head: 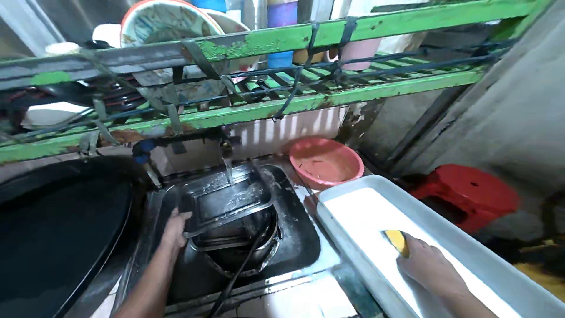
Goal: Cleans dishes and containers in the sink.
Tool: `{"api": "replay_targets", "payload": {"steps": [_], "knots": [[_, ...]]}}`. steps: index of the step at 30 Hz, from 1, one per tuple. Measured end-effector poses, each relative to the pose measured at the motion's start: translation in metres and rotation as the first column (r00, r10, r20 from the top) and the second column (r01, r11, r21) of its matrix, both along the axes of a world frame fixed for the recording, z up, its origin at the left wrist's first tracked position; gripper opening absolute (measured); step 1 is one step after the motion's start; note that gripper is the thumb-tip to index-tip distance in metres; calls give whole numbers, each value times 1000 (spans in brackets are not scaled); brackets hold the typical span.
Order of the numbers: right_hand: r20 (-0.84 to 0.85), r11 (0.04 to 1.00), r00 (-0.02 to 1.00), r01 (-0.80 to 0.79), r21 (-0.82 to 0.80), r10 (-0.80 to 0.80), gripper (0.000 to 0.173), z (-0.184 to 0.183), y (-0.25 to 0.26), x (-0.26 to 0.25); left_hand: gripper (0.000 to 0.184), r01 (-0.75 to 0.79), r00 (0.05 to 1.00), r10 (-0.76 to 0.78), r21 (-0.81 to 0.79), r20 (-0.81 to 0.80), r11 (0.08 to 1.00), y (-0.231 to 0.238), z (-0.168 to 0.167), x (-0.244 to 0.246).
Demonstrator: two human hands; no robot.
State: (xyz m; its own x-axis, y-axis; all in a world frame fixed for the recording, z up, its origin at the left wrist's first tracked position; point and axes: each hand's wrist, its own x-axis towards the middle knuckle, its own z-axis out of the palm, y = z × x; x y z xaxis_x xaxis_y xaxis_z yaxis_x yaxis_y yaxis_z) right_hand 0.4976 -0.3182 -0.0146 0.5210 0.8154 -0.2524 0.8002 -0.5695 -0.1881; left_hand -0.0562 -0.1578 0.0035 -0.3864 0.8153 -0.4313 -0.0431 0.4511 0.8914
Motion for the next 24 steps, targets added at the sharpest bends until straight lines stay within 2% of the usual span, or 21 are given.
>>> {"api": "replay_targets", "payload": {"steps": [2,4,6,8,10,12,14,17,19,21,24], "knots": [[-6,1000,1000,-3,-10,3,70,2,0,0,69,4,997,-9,55,81,999,5,-31,24],[1,1000,1000,-5,-16,5,69,2,1,1,72,-54,987,38,95,158,994,15,-53,51],[15,1000,1000,-4,-18,4,68,2,1,-1,74,-136,967,107,114,233,984,24,-55,75],[22,1000,1000,-2,-27,2,69,3,-1,-1,76,-157,967,124,139,222,978,31,-45,86],[36,1000,999,-17,-15,17,71,0,-1,0,80,-98,991,72,235,115,967,36,-35,80],[39,999,999,-37,-1,37,72,-2,-2,-1,76,77,987,-29,312,-156,947,36,-24,62],[17,999,999,-36,5,36,72,-3,-3,-1,66,222,891,-66,303,-450,927,27,-4,49],[-27,1000,1000,-8,-8,8,67,4,-2,-5,57,350,716,-34,316,-698,882,0,27,36],[-39,999,999,16,-31,-17,65,8,-1,-8,57,327,681,73,392,-729,860,-20,38,30],[-44,997,998,30,-67,-33,66,12,1,-11,59,262,692,145,433,-708,863,-39,45,24],[-90,998,994,52,-31,-55,63,16,0,-8,68,85,832,151,391,-533,916,-62,52,22]]}}
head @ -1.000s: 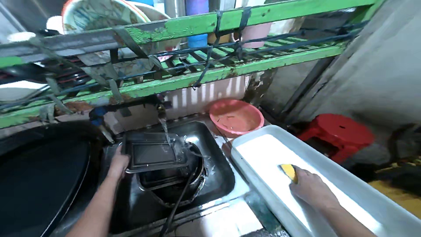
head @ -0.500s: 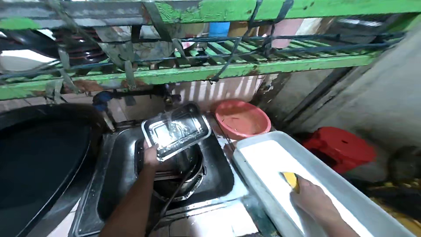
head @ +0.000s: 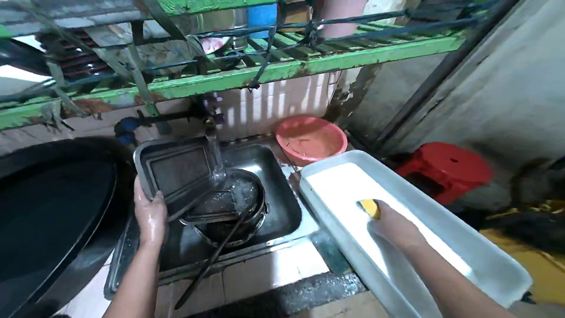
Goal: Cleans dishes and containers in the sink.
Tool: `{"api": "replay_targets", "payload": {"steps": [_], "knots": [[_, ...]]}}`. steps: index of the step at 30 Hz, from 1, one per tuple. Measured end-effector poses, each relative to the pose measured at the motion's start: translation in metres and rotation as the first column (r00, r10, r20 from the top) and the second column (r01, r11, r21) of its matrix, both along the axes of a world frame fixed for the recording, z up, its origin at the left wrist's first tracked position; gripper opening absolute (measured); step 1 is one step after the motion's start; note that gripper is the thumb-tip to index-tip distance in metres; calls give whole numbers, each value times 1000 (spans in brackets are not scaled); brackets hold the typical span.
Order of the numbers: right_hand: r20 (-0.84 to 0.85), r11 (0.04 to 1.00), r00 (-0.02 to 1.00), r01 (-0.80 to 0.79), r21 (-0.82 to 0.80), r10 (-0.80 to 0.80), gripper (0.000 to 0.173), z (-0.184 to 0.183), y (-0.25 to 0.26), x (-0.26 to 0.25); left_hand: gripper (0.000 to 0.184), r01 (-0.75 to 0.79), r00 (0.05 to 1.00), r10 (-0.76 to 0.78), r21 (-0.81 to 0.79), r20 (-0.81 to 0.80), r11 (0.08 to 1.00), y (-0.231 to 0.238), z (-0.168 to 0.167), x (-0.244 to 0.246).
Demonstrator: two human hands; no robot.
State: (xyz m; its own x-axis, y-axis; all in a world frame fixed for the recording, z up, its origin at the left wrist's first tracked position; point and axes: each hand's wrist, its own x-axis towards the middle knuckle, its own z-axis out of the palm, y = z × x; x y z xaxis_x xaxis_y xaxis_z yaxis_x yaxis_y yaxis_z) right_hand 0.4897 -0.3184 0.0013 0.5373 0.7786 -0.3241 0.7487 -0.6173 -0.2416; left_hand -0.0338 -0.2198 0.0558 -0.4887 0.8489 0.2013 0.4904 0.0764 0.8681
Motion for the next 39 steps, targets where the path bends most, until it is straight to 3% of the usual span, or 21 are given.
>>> {"api": "replay_targets", "payload": {"steps": [4,9,14,21,24,26,27,29,30,31,32,34,36,39], "knots": [[-217,959,968,176,222,-127,56,9,-5,10,70,-4,921,68,-166,383,986,-29,-8,13],[-531,759,830,453,467,-169,50,13,-2,20,66,99,828,108,-334,551,937,-82,-27,60],[-669,697,743,495,519,-30,56,46,0,-13,62,199,762,57,-316,645,928,-109,-55,87],[-714,773,684,369,516,150,67,92,9,-110,77,169,828,-24,-208,560,964,-68,-81,32],[-733,803,662,349,484,155,68,89,13,-151,86,139,900,-60,-153,433,978,-57,-49,24],[-749,817,645,346,462,151,67,79,17,-169,76,207,967,-176,-168,186,964,-60,-15,19],[-753,819,642,348,455,145,66,73,19,-176,66,273,961,-277,-135,-16,953,-64,-1,15],[-760,822,640,368,434,114,66,67,20,-186,53,472,794,-393,62,-465,880,-72,7,-2],[-762,821,640,383,423,94,67,63,20,-188,50,528,734,-363,146,-573,836,-75,9,-9],[-765,815,640,401,418,77,67,60,19,-189,48,519,748,-345,177,-567,836,-81,13,-11],[-766,806,640,420,417,63,68,56,18,-189,49,451,822,-343,151,-453,880,-89,20,-9],[-774,776,632,462,428,50,68,53,19,-190,70,241,970,-242,-40,-30,970,-96,34,0],[-767,755,640,477,450,54,69,58,20,-198,85,226,939,-177,-138,295,964,-91,17,0],[-642,803,753,293,519,140,68,59,27,-213,80,331,836,-151,-264,528,906,-98,-22,10]]}}
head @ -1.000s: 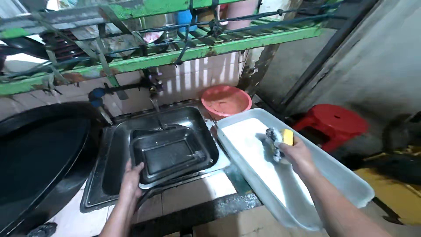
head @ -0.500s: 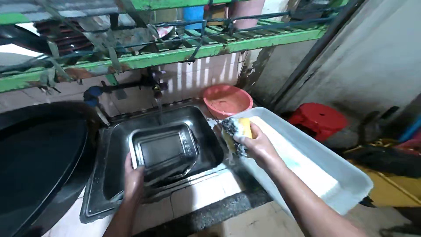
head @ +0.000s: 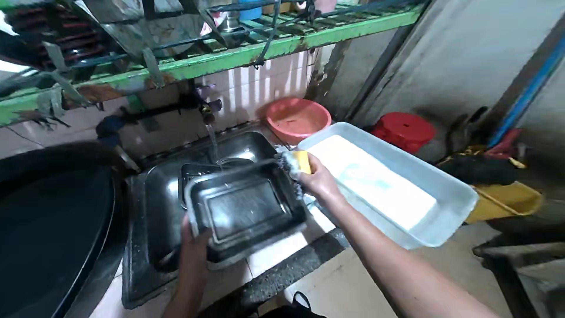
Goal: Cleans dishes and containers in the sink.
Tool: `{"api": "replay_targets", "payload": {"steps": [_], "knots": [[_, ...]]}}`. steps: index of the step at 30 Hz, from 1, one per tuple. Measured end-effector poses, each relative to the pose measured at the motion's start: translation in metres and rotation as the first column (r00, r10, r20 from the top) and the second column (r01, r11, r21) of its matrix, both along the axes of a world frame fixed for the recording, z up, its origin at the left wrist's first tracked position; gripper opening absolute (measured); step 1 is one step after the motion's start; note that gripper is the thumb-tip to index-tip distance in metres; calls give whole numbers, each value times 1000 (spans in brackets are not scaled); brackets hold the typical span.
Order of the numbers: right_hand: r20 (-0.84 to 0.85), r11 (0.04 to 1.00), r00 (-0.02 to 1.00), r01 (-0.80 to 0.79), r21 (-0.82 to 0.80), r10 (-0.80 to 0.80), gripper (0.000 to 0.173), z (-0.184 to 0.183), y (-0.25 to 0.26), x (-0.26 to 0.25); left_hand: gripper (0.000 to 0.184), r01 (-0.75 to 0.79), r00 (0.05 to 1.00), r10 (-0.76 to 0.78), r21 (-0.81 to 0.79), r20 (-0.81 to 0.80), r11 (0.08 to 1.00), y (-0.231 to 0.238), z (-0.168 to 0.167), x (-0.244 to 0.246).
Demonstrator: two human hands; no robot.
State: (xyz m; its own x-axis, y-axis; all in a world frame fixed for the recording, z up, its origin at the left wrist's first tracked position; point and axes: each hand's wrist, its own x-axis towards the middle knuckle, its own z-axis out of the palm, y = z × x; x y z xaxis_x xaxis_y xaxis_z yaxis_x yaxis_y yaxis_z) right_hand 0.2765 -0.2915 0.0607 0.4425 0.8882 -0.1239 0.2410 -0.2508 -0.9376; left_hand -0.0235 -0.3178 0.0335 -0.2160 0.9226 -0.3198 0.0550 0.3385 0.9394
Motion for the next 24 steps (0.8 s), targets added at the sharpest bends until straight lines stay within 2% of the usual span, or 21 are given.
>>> {"api": "replay_targets", "payload": {"steps": [3,5,7,9,11,13,15,16,18,22,24], "knots": [[300,975,932,-165,-151,204,66,-18,-1,-9,81,108,992,-97,-156,78,982,-15,-30,13],[442,943,841,-216,-253,311,63,-46,-12,-10,84,176,984,-178,-202,11,963,-22,-42,17],[547,926,751,-246,-287,369,54,-71,-27,-24,86,229,964,-249,-180,-98,957,-24,-53,17],[577,875,663,-296,-383,477,57,-81,-36,-54,82,246,937,-282,-184,-207,952,-22,-58,18],[532,811,618,-374,-449,580,59,-80,-33,-94,75,257,895,-308,-192,-324,947,-21,-63,20],[527,747,531,-494,-444,664,57,-81,-22,-127,68,293,841,-335,-164,-425,942,-19,-68,21],[591,721,441,-562,-405,676,53,-94,-11,-139,66,314,796,-344,-146,-498,938,-18,-74,22],[621,725,417,-563,-397,664,52,-101,-7,-134,68,318,779,-355,-162,-517,934,-17,-76,22],[666,773,432,-509,-378,609,51,-108,-4,-108,72,315,776,-376,-205,-506,927,-14,-73,21],[721,893,529,-227,-388,447,54,-101,-11,-49,67,315,799,-355,-165,-486,935,-17,-74,21],[736,917,553,-157,-367,390,53,-102,-10,-56,67,309,795,-355,-175,-493,935,-19,-75,22]]}}
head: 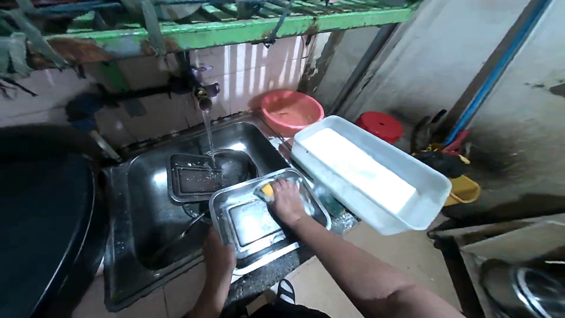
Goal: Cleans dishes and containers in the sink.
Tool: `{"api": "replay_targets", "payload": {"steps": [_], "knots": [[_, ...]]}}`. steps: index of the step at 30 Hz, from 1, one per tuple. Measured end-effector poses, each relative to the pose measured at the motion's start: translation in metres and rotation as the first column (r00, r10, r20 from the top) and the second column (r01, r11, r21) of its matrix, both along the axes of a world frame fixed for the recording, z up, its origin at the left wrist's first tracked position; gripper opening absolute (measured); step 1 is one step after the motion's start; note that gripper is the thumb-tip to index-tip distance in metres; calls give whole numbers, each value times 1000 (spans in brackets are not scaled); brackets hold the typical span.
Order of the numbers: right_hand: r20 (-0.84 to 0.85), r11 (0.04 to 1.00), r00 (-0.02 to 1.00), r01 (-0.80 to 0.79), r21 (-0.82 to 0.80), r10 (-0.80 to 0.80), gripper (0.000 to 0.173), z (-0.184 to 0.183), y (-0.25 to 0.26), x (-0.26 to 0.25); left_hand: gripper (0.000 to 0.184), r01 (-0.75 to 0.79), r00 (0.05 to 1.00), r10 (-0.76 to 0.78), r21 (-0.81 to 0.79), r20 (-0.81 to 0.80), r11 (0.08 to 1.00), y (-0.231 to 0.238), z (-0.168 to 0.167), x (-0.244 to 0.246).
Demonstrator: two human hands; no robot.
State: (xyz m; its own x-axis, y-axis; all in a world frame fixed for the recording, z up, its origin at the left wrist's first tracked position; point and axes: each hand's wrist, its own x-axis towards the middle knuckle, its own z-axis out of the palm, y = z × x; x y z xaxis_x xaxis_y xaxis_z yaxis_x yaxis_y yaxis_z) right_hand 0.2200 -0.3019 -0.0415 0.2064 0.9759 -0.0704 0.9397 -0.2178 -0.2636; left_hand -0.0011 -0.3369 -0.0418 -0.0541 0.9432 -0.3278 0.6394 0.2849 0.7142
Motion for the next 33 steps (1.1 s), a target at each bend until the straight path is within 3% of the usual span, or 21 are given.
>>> {"api": "replay_targets", "payload": {"steps": [2,6,9,11,15,19,22,25,29,31,33], "knots": [[-47,999,997,-54,9,54,53,-2,1,-33,68,8,1000,-9,-30,-20,1000,-1,1,-1],[-140,943,935,-331,-23,325,49,-6,11,-95,64,-2,1000,2,-37,-3,999,0,-4,-1],[-140,901,895,-432,-41,423,47,-8,10,-80,63,-48,998,49,-14,47,999,-1,-7,-1],[-113,923,922,-379,-64,371,49,-7,4,-45,67,-61,996,64,-56,58,997,0,0,0],[-112,979,990,-105,-178,86,47,22,3,22,75,-92,989,98,-61,108,994,3,3,1],[-340,992,940,61,106,-21,43,61,18,36,79,-82,995,89,-139,47,987,11,13,1],[-280,978,955,145,151,-98,43,51,52,46,78,-63,998,59,-200,-25,978,16,17,1],[-87,1000,996,21,-21,-23,46,43,72,-6,72,-82,996,85,-157,13,984,13,9,-1],[-185,929,914,-370,-16,361,40,33,83,-121,70,-82,997,80,-155,-17,984,10,7,1],[-211,872,852,-490,1,479,40,25,90,-132,69,-80,997,81,-106,5,991,7,6,-1],[-202,888,874,-458,-37,442,45,22,90,-107,65,-94,995,95,-48,38,994,4,1,-2]]}}
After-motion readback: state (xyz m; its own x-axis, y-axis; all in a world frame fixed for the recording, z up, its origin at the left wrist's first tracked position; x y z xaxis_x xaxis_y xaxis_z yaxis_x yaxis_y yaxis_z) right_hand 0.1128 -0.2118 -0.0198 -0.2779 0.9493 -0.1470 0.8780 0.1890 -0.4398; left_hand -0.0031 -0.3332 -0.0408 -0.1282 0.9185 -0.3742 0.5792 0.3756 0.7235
